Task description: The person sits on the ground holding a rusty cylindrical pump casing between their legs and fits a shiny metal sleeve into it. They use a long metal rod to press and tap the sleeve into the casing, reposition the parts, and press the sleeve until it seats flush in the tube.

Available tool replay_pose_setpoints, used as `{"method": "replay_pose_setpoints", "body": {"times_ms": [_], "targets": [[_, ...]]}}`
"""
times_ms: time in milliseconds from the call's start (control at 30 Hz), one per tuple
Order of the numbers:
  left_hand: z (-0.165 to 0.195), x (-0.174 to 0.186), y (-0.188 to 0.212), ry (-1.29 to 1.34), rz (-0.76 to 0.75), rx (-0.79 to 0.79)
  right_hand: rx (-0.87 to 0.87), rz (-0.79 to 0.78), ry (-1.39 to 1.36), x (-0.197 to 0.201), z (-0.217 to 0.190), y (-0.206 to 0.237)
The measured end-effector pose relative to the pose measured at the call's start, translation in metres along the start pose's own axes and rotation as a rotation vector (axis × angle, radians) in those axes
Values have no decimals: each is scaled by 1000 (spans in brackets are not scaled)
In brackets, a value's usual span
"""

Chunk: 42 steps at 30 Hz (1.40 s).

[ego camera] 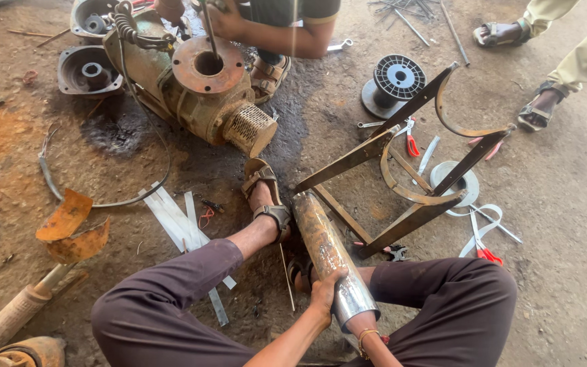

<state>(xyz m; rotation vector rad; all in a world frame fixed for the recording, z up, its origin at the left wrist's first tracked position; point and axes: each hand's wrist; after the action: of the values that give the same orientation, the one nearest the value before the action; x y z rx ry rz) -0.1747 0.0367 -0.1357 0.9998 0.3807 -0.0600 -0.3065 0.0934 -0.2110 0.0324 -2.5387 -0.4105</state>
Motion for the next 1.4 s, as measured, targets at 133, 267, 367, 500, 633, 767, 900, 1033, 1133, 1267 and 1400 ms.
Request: {"method": "replay_pose_setpoints", "body": {"times_ms": [133, 267, 367, 500, 633, 767, 900, 1033, 1133, 1267, 1400], "targets": [[2, -2, 2, 20, -2, 13, -8, 8, -19, 0, 2, 4], [2, -3, 4, 12, 8, 18, -11, 11, -27, 1, 4, 4], [2, -3, 4, 20, 5, 9, -11, 16, -29, 2, 5, 2], [1, -3, 4, 43, -24, -26, -7, 23, -33, 2, 6, -1], [1, -2, 4, 23, -5, -7, -11, 27, -26, 1, 5, -2], [1, -3, 3, 10, -2, -9, -9, 41, -6, 2, 4, -1], [0, -3, 1, -7, 10, 7, -45, 32, 61, 2, 3, -2], [-1, -2, 1, 4, 3, 3, -91, -42, -141, -3, 2, -5], [0, -2, 1, -1, 13, 12, -188, 14, -498, -4, 2, -7], [0, -2, 2, 8, 13, -3, -255, 37, -1124, -6, 2, -9], [0, -1, 4, 21, -7, -8, -106, 29, -323, -6, 4, -6]]}}
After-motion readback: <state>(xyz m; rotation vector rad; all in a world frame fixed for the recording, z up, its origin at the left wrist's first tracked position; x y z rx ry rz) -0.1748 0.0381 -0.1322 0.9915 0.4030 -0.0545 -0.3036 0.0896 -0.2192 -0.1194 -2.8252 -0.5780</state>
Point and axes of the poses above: each hand's wrist, its own y-axis away from the middle knuckle, its own x-axis out of the back of the hand, z = x × y, and after that the axes turned 12 degrees about -y, right-handed
